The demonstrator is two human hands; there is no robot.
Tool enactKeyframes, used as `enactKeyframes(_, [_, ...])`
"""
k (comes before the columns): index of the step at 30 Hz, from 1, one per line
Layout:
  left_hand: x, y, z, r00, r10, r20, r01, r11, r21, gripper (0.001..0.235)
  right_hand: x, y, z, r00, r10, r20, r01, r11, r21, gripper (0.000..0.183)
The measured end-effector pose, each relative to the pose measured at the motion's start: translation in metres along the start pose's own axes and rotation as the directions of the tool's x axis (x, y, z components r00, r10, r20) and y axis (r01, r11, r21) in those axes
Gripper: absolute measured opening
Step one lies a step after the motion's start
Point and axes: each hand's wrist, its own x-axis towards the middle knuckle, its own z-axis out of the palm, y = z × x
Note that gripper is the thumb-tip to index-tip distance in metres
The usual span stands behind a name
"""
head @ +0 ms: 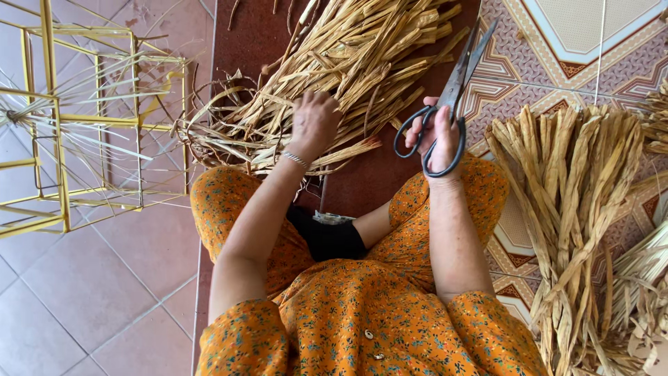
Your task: The person sits on a tiled floor and uses shears to cut dried plant strips into shorter lengths. They repeatedly gather bundles, trim them, and place the cut pieces into a nearby pile.
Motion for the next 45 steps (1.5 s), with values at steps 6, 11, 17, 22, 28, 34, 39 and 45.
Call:
enactKeyframes(6, [0.057,0.035,0.037,0.960,0.108,-0.257,-0.103,0.994,0.034,0.021,0.003,0.012,-0.002,0.998,-0.001,-0.060,-0.008,0.989,-0.146,0.073])
enactKeyframes(11, [0.061,0.024,0.027,0.991,-0.119,-0.063,0.077,0.883,-0.463,0.013,-0.005,0.014,0.004,0.999,-0.052,0.014,0.054,0.969,-0.242,0.077])
enactKeyframes(17, [0.000,0.013,-0.021,0.996,-0.039,-0.082,-0.078,0.095,-0.992,0.020,-0.023,0.018,0.030,0.992,0.071,0.109,-0.020,0.911,-0.413,0.076])
enactKeyframes(22, [-0.029,0.019,-0.044,0.984,-0.167,0.065,0.046,-0.116,-0.992,0.030,-0.042,0.028,0.053,0.974,0.131,0.183,-0.009,0.836,-0.549,0.078])
enactKeyframes(28, [-0.023,0.031,-0.022,0.990,-0.078,-0.116,-0.131,-0.229,-0.965,0.019,-0.047,0.027,0.056,0.985,0.101,0.142,0.033,0.691,-0.722,0.078])
enactKeyframes(34, [-0.020,0.030,-0.007,0.997,-0.046,-0.069,-0.078,-0.230,-0.970,0.030,-0.043,0.025,0.048,0.984,0.072,0.163,0.083,0.623,-0.778,0.076])
enactKeyframes(39, [-0.020,0.031,-0.011,0.996,-0.064,-0.060,-0.075,-0.245,-0.967,0.027,-0.041,0.027,0.045,0.981,0.085,0.176,0.092,0.596,-0.798,0.078])
enactKeyframes(45, [-0.022,0.035,-0.022,0.996,-0.063,-0.057,-0.064,-0.127,-0.990,0.021,-0.043,0.030,0.045,0.987,0.058,0.149,0.095,0.538,-0.838,0.071])
